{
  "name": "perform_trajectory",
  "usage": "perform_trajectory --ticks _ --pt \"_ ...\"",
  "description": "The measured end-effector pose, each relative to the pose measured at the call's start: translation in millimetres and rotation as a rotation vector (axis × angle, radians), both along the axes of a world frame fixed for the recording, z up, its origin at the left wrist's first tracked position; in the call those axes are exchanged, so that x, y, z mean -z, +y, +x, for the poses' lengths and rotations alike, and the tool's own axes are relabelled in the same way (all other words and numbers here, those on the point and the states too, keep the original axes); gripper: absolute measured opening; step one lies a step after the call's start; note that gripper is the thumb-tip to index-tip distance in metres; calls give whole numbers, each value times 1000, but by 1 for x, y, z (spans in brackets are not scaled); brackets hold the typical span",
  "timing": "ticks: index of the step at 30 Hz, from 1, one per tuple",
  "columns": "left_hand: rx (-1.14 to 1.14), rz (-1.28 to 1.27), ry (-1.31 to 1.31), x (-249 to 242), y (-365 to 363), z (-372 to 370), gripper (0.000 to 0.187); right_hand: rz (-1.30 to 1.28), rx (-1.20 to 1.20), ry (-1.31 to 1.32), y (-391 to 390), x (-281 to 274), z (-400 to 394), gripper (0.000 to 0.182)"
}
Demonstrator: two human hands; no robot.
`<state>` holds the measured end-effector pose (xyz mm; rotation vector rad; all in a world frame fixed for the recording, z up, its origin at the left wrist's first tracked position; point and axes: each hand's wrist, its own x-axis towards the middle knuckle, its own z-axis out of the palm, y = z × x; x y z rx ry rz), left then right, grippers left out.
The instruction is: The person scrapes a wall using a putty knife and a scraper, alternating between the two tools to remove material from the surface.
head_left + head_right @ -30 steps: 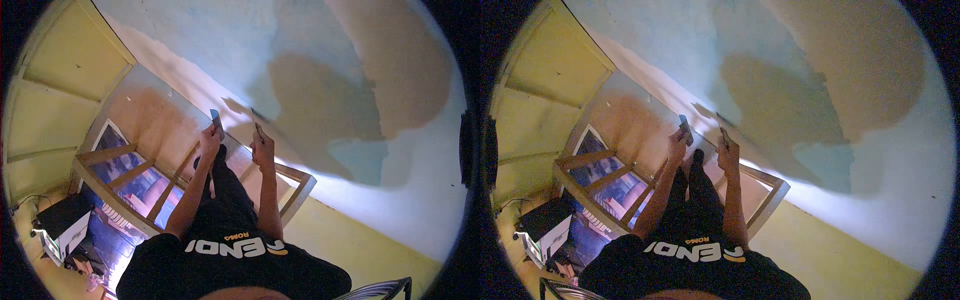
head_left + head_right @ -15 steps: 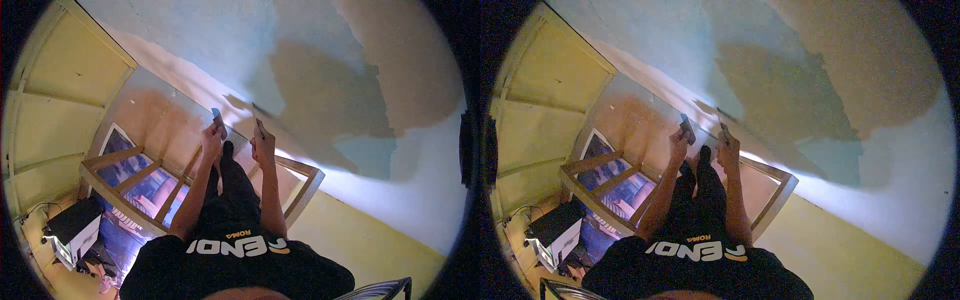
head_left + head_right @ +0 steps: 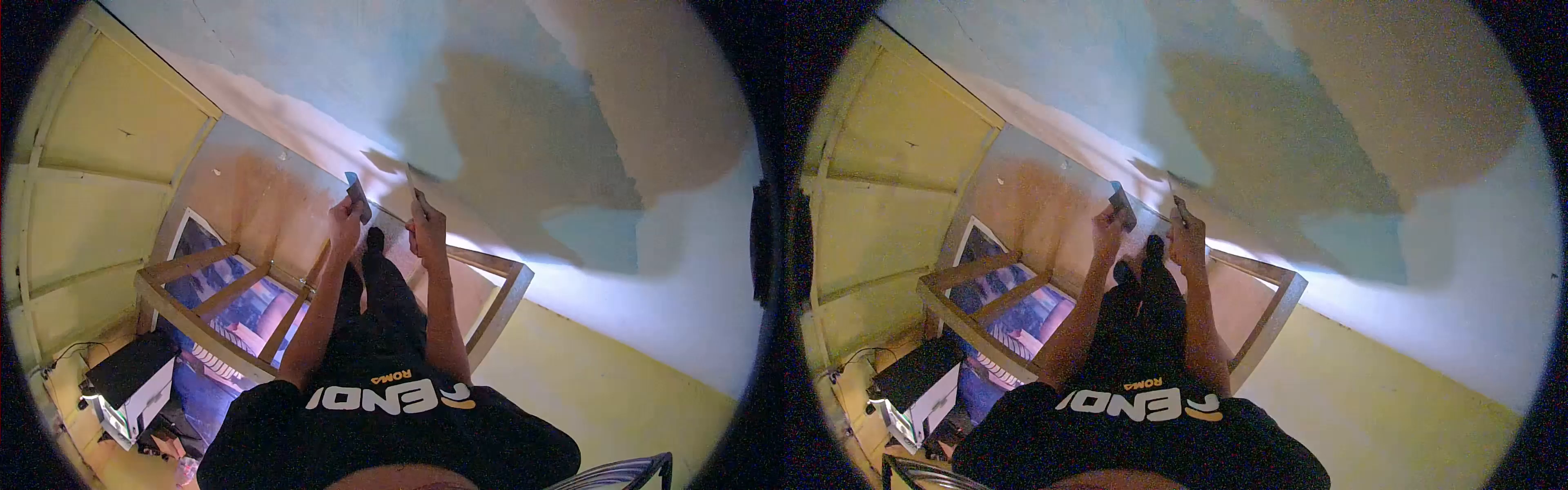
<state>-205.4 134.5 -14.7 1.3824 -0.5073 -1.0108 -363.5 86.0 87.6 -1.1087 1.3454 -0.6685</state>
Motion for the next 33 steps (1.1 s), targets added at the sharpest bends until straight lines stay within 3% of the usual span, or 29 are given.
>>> perform_trajectory --ticks 1,4,8,10,12,17,20,26,29,32,33 --pt "-12 2 0 -3 1 -1 9 63 7 -22 0 -10 0 45" --pt "40 -30 83 -3 3 0 10 -77 8 -14 -3 22 13 46" --pt "8 -32 5 14 -1 2 11 -25 9 -35 -3 12 2 46" --pt "33 5 -13 0 2 0 12 -54 -27 27 -9 12 9 46" --pt "19 28 2 -5 2 -2 12 -279 -91 -6 -4 25 16 46" --pt "18 28 -3 -8 -3 0 13 12 -1 -74 -3 -13 4 44" --pt "32 32 6 -13 -2 -1 13 -76 -5 -113 -4 11 19 44" --pt "31 40 -13 -3 -6 -2 13 -20 -7 -7 -4 -13 19 43" --pt "31 54 -9 -15 -6 -1 13 7 54 -49 0 17 28 43" --pt "26 34 -20 -14 -9 0 13 98 54 -180 6 -5 4 43" --pt "6 24 -11 -5 -9 -1 13 21 26 -135 3 -1 7 43"
